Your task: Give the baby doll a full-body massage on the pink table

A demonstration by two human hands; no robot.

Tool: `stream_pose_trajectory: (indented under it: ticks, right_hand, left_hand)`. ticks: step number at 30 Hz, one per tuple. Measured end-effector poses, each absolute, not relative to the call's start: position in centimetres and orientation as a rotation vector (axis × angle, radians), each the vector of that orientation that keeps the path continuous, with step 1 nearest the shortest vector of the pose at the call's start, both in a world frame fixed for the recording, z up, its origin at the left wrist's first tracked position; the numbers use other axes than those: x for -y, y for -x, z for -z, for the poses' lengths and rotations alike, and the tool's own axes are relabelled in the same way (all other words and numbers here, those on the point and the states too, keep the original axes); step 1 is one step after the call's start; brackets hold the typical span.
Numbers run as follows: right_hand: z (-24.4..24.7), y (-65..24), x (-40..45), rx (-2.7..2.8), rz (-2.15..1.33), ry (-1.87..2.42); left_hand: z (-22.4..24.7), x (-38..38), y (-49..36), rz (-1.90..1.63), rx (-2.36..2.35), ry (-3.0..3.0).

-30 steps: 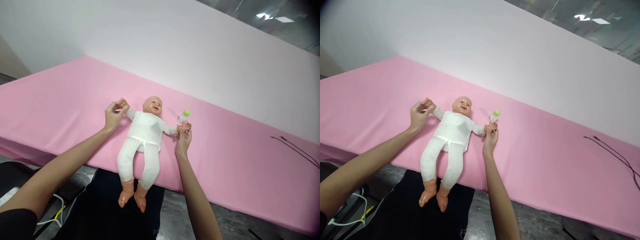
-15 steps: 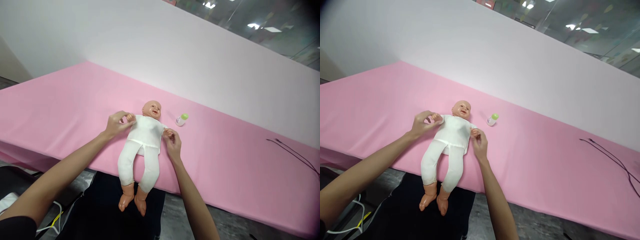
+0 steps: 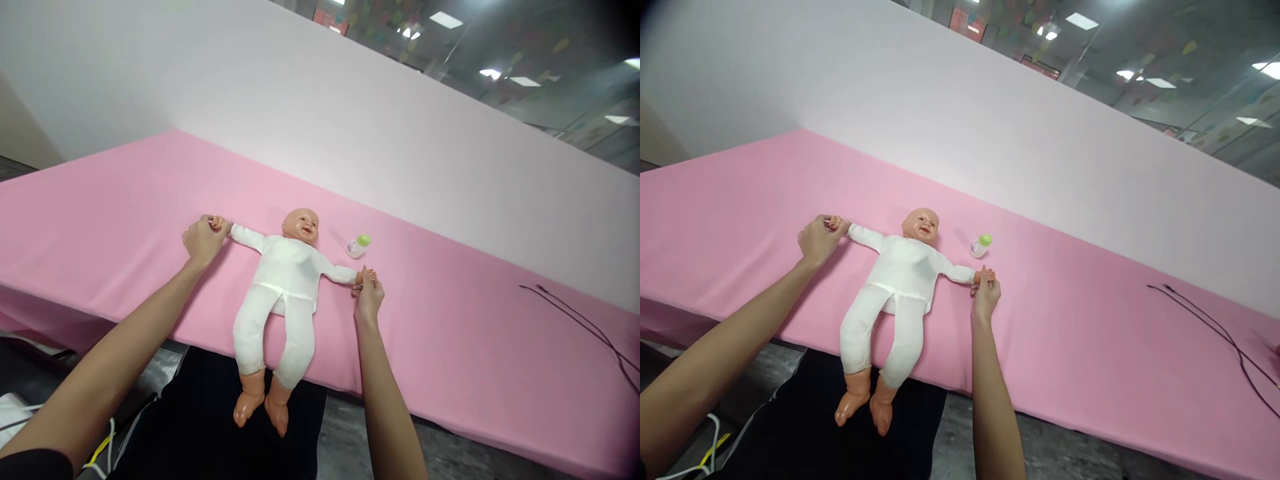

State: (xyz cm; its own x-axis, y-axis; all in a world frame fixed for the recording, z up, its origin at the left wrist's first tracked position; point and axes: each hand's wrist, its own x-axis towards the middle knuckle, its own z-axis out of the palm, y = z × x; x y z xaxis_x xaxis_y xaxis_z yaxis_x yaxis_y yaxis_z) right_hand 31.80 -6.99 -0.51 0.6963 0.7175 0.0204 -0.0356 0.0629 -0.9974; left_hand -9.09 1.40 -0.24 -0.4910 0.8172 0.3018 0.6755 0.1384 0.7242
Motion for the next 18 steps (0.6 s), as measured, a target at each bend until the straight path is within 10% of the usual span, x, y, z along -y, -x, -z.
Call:
stream_pose_trajectory:
  ticks: [8, 14, 18]
  right_hand:
    - [-0.6, -28.8, 8.8, 1.367, -0.125, 1.279]
    - [-0.6, -26.9, 9.9, 2.255, -0.020, 1.050]
    - [-0.4, -26.7, 9.5, 1.885, -0.187, 1.147]
  left_hand:
    - [-0.7, 0.5, 6.4, -1.842, -1.423, -1.801]
    - [-1.0, 2.8, 4.2, -1.336, -0.624, -2.575]
    - [-0.9, 2.5, 4.4, -1.487, -0.819, -2.419]
